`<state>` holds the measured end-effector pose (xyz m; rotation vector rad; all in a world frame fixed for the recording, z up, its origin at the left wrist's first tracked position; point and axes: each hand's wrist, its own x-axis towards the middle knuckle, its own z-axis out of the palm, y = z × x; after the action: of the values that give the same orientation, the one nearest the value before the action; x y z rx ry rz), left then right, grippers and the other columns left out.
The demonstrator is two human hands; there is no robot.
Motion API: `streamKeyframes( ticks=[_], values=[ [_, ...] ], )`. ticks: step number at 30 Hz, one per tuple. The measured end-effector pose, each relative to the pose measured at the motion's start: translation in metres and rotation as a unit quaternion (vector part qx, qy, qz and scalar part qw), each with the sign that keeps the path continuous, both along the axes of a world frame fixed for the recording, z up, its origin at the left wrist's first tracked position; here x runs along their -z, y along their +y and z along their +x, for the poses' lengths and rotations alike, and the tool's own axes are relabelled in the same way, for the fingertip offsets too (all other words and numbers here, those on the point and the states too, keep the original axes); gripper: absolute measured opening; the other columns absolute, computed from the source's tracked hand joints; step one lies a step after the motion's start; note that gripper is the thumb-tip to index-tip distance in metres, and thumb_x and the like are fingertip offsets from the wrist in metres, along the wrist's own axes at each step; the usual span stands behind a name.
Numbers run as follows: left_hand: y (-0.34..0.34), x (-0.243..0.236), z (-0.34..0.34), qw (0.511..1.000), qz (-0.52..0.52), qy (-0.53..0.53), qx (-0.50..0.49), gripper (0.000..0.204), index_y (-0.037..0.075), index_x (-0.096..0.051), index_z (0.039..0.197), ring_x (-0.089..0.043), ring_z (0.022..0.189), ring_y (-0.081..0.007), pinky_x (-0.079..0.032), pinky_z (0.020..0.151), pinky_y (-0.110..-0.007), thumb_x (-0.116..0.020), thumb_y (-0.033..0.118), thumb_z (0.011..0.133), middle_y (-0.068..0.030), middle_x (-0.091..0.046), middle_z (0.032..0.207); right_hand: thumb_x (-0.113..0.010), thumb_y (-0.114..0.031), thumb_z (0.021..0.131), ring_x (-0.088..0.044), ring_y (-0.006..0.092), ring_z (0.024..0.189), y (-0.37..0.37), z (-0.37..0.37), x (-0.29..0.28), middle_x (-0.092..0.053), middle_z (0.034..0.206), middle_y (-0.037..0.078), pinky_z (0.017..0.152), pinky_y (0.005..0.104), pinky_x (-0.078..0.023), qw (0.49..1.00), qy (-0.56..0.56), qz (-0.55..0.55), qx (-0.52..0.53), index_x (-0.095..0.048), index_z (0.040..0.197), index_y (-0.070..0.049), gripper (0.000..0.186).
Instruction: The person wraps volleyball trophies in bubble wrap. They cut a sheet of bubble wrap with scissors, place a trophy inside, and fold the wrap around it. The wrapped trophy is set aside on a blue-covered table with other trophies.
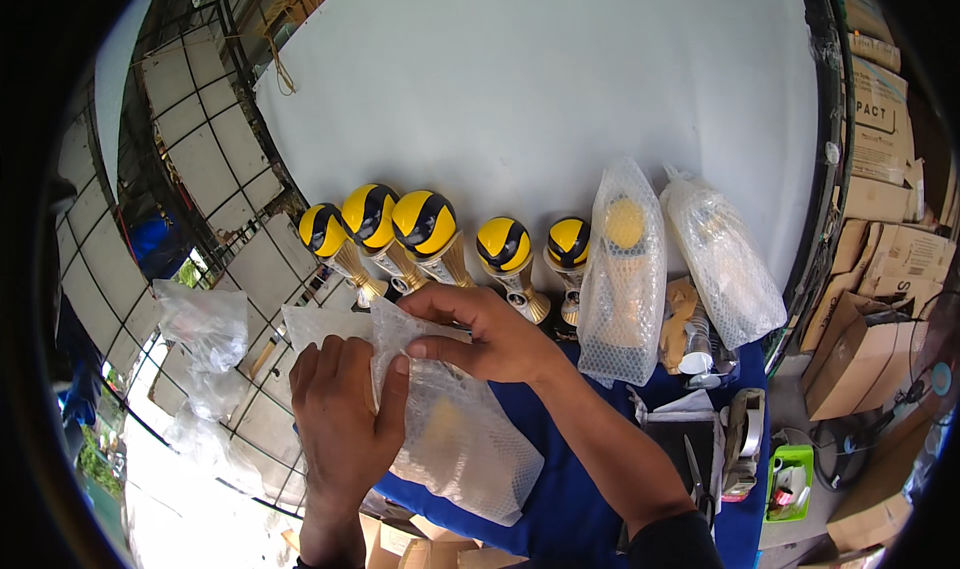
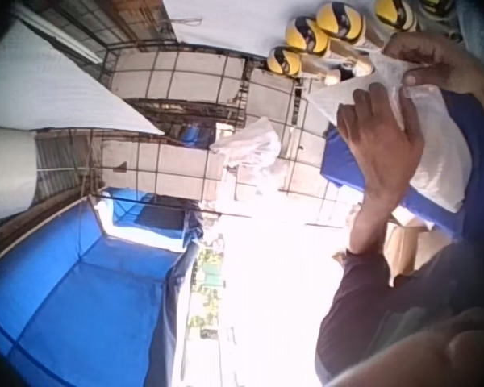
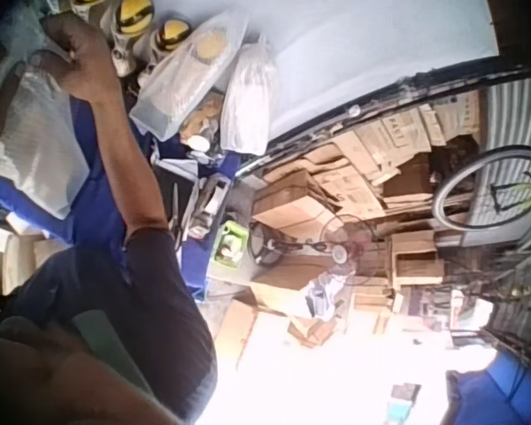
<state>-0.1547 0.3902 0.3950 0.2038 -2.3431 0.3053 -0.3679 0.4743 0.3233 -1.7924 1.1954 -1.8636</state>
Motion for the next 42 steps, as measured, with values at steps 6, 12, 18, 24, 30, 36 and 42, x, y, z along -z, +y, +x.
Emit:
streamKeyframes(
  ticks=[6,12,18,24,30,36,42],
  values=[
    [-0.013,0.006,-0.003,0.992,0.068,0.091,0.048,0.045,0.001,-0.059,0.133,-0.064,0.084,-0.0376,-0.046,0.084,-0.051,-0.076,0.021,0.097,-0.0162,-0.068,0.094,-0.081,-0.001,0.100,-0.066,0.0119,0.119,-0.033,-0.002,-0.014,-0.071,0.122,0.002,0.112,0.0343,-0.049,0.992,-0.076,-0.001,-0.098,-0.059,0.142,-0.004,0.048],
    [-0.016,-0.005,-0.003,0.998,0.056,0.010,-0.005,0.055,0.002,-0.059,0.146,-0.074,0.091,-0.0392,-0.054,0.088,-0.051,-0.075,0.018,0.096,-0.0204,-0.075,0.096,-0.084,0.001,0.094,-0.070,0.0206,0.114,-0.023,0.018,-0.022,-0.071,0.118,0.008,0.107,0.0362,-0.052,0.983,0.040,-0.068,0.167,-0.061,0.134,-0.003,0.046],
    [-0.015,0.003,-0.006,0.992,0.083,0.083,0.039,0.058,-0.002,-0.058,0.145,-0.065,0.082,-0.0360,-0.049,0.082,-0.050,-0.074,0.018,0.093,-0.0183,-0.071,0.100,-0.073,0.007,0.091,-0.070,0.0346,0.128,-0.002,0.061,0.008,-0.073,0.138,0.015,0.108,0.0459,-0.054,0.907,0.187,-0.192,0.326,-0.072,0.135,-0.004,0.046],
    [-0.011,0.001,0.004,0.973,0.199,0.090,0.073,0.060,-0.003,-0.057,0.141,-0.074,0.100,-0.0387,-0.056,0.095,-0.048,-0.083,0.022,0.092,-0.0218,-0.073,0.112,-0.067,0.002,0.098,-0.068,0.0358,0.139,-0.003,0.058,-0.001,-0.073,0.145,0.017,0.118,0.0511,-0.050,0.947,0.163,-0.129,0.246,-0.075,0.139,-0.003,0.042],
    [-0.066,0.028,0.029,0.943,0.084,0.303,0.108,0.071,-0.005,-0.054,0.146,-0.068,0.128,-0.0385,-0.054,0.109,-0.048,-0.088,0.030,0.094,-0.0256,-0.065,0.141,-0.068,-0.002,0.102,-0.074,0.0369,0.130,0.000,0.062,-0.005,-0.079,0.132,0.020,0.112,0.0459,-0.056,0.951,0.147,-0.119,0.244,-0.076,0.134,0.001,0.033],
    [-0.109,0.044,0.028,0.734,0.601,0.209,0.238,0.048,-0.006,-0.058,0.150,-0.071,0.120,-0.0232,-0.056,0.100,-0.037,-0.071,0.017,0.110,-0.0170,-0.074,0.131,-0.068,-0.004,0.102,-0.076,0.0361,0.125,-0.010,0.072,-0.014,-0.080,0.128,0.019,0.110,0.0445,-0.056,0.952,0.146,-0.099,0.248,-0.079,0.129,0.001,0.029],
    [-0.088,0.025,0.028,0.852,0.484,0.093,0.180,0.047,-0.012,-0.057,0.150,-0.079,0.111,-0.0353,-0.060,0.094,-0.040,-0.065,0.014,0.112,-0.0321,-0.076,0.120,-0.071,0.001,0.094,-0.076,0.0374,0.118,-0.003,0.095,-0.041,-0.080,0.125,0.015,0.106,0.0477,-0.057,0.906,0.269,-0.046,0.325,-0.080,0.123,-0.006,0.032]
  ],
)
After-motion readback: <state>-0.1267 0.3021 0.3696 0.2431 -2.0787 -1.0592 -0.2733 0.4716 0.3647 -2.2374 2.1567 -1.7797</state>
